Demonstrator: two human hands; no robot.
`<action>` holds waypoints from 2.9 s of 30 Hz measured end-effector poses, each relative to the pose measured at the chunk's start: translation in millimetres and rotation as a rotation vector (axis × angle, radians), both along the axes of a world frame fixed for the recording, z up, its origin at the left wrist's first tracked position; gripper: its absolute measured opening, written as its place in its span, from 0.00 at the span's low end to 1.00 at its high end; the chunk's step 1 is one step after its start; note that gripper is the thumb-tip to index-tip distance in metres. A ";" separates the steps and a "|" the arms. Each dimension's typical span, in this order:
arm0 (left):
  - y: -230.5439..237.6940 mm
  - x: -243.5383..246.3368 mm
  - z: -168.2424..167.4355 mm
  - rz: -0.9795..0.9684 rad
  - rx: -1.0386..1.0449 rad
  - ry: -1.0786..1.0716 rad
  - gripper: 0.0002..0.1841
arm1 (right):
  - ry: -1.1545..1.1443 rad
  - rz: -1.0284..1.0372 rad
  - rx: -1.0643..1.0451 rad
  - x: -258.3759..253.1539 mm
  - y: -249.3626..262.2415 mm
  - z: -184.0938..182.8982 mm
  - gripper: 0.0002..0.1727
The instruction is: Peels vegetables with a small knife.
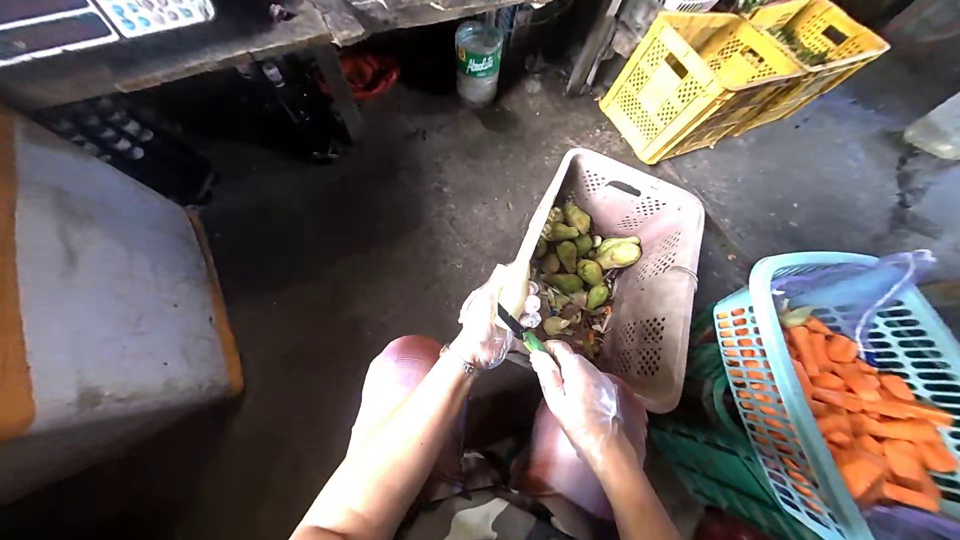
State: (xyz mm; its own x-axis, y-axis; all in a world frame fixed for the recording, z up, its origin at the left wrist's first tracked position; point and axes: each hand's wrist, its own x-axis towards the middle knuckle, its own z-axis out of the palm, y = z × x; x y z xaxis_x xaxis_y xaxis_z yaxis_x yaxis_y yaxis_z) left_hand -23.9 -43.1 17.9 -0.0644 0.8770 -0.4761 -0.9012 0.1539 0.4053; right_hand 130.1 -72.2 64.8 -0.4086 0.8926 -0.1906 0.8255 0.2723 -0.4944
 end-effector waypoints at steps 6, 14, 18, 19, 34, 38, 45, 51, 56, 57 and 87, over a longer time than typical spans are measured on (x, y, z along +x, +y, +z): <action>1.3 3.1 -1.3 0.053 -0.090 0.074 0.23 | 0.056 0.020 0.094 6.1 -0.1 -11.5 0.23; 0.1 8.6 -5.6 0.064 -0.115 0.192 0.20 | -0.128 -0.041 -0.121 -4.0 28.8 -7.1 0.27; -0.8 11.0 -5.0 0.005 -0.133 0.161 0.21 | -0.147 -0.073 -0.173 -6.2 48.6 -14.2 0.27; -1.0 11.6 -5.0 -0.011 -0.138 0.149 0.21 | -0.153 -0.081 -0.185 -5.9 54.6 -16.5 0.27; 1.1 9.8 -14.9 -0.136 -0.089 0.148 0.19 | -0.368 -0.087 -0.461 31.1 105.8 -47.3 0.36; 0.7 6.0 -13.1 -0.125 -0.125 0.124 0.21 | -0.231 -0.210 -0.363 50.5 92.4 -35.2 0.35; 1.6 9.4 -4.8 -0.152 -0.076 0.270 0.17 | 0.065 -0.148 -0.169 45.7 44.1 -6.5 0.25; 3.2 9.8 -9.4 -0.092 -0.182 0.247 0.20 | -0.055 0.019 -0.014 32.7 28.4 -7.5 0.26; 3.2 10.6 -7.5 -0.112 -0.218 0.234 0.21 | -0.199 0.021 -0.148 19.2 42.7 0.5 0.28; 2.9 10.7 -8.2 -0.121 -0.214 0.237 0.21 | -0.211 0.022 -0.175 17.0 46.1 3.2 0.28; 7.7 5.2 -16.8 -0.077 -0.034 0.093 0.27 | 0.313 -0.251 -0.044 40.4 35.4 -21.6 0.29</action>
